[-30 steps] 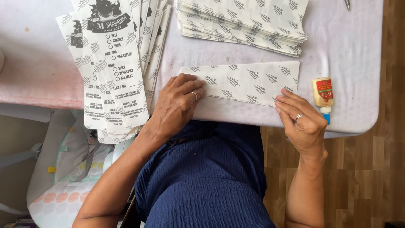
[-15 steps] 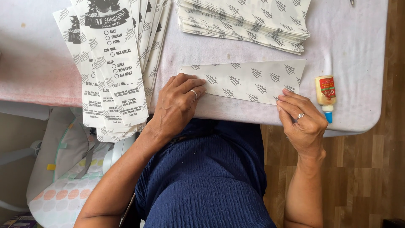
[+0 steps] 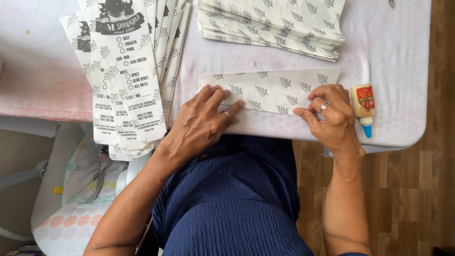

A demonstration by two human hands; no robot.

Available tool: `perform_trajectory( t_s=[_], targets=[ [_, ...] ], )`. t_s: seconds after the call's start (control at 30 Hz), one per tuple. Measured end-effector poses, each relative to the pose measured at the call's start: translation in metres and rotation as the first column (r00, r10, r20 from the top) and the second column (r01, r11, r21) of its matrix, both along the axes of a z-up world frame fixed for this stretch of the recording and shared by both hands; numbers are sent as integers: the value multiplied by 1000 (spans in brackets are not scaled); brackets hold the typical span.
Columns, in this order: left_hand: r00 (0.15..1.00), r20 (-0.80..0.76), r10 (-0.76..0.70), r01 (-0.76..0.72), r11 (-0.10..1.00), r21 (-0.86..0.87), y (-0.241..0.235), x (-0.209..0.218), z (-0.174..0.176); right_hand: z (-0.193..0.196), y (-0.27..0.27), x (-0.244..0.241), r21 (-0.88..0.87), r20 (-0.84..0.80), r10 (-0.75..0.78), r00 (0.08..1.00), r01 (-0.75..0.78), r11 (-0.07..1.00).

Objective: Folding and gluing printed paper sheets to create cone-shaped packaging

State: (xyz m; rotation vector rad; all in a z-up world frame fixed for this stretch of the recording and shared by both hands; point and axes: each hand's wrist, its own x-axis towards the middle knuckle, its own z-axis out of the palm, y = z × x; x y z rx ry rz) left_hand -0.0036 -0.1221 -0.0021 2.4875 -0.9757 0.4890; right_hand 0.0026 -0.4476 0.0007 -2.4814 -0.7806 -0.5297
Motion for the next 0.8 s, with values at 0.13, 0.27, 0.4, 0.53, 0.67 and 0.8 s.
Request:
perform_trajectory(
  t_s=[0.13, 0.27, 0.4, 0.53, 0.67, 0.8],
  targets=[
    [998, 37, 42, -39, 996, -84, 0, -1, -14, 23, -1, 5, -170, -220, -54, 974, 16, 985],
    [999, 25, 21, -19, 997, -79, -1, -1, -17, 35, -3, 11, -458, -380, -275, 883, 79, 885],
    [993, 50, 103, -92, 980, -177, -9, -4, -13, 33, -9, 11, -498, -392, -280, 877, 53, 865],
    [934, 146, 326, -295, 935, -197, -57, 4, -21, 34, -7, 11, -505, -377, -264, 888, 42, 862],
    [949, 47, 312, -308, 948, -84, -134, 31, -46, 38, -2, 13, -508, -417, -299, 858, 52, 860],
    [942, -28, 334, -335, 936, -110, -139, 30, -53, 33, -4, 9, -511, -403, -304, 863, 64, 857]
  ],
)
